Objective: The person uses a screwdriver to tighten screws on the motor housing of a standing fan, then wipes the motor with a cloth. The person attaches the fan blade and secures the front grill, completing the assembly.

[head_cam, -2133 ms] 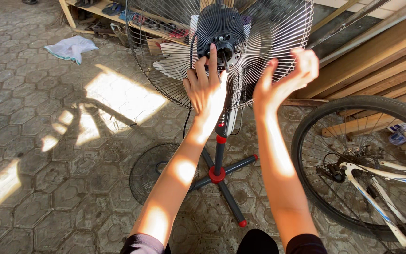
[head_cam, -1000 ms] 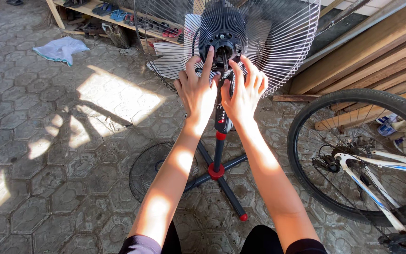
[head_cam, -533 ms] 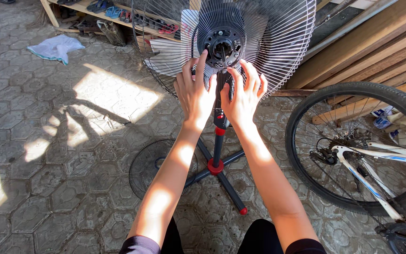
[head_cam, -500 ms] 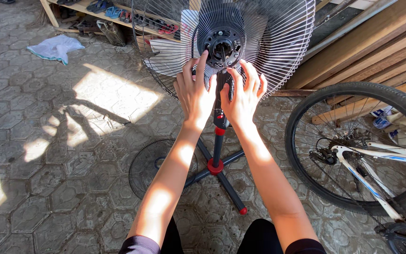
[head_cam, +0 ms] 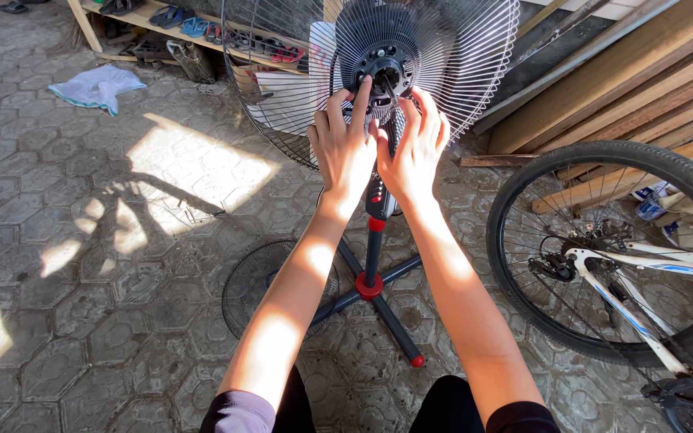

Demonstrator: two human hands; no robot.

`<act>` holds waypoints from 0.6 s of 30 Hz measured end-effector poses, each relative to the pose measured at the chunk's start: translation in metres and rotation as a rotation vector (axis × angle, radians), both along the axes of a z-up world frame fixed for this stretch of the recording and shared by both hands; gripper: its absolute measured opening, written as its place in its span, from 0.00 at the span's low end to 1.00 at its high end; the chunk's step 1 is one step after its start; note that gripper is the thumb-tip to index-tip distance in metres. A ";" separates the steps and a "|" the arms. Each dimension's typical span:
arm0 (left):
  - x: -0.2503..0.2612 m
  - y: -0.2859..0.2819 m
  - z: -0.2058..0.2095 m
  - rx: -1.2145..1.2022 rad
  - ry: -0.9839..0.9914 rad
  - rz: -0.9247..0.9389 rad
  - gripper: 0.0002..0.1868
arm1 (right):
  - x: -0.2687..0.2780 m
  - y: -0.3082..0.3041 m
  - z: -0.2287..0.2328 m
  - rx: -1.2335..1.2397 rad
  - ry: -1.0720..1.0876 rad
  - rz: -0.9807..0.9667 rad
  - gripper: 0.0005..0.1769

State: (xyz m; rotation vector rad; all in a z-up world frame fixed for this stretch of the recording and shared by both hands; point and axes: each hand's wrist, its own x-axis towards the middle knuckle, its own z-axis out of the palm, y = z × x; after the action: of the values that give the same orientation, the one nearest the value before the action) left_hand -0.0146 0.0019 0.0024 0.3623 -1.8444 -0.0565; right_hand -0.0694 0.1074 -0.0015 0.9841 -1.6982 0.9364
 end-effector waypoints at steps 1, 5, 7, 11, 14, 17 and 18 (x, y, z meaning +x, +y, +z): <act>-0.002 -0.001 -0.001 0.039 0.018 -0.056 0.40 | 0.002 -0.002 -0.001 0.004 -0.020 -0.003 0.28; -0.005 -0.008 -0.009 0.042 0.061 -0.224 0.41 | 0.011 -0.003 -0.004 0.042 -0.089 0.000 0.17; -0.005 -0.014 -0.011 0.022 0.021 -0.270 0.39 | 0.014 -0.005 -0.002 0.032 -0.121 0.039 0.14; -0.004 -0.021 -0.019 0.000 -0.023 -0.329 0.37 | 0.016 -0.009 0.000 -0.038 -0.170 0.139 0.10; -0.005 -0.024 -0.023 -0.041 -0.031 -0.331 0.37 | 0.015 -0.011 -0.001 -0.025 -0.159 0.110 0.10; -0.003 -0.026 -0.024 0.019 -0.096 -0.335 0.36 | 0.012 -0.011 -0.004 -0.019 -0.153 0.073 0.10; -0.002 -0.025 -0.024 0.054 -0.121 -0.339 0.35 | 0.010 -0.011 -0.006 -0.021 -0.155 0.065 0.10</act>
State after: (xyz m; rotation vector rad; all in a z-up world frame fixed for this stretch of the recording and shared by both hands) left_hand -0.0167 -0.0234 -0.0216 0.0883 -2.0111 -0.3228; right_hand -0.0595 0.0967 -0.0074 0.9796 -1.7898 1.0953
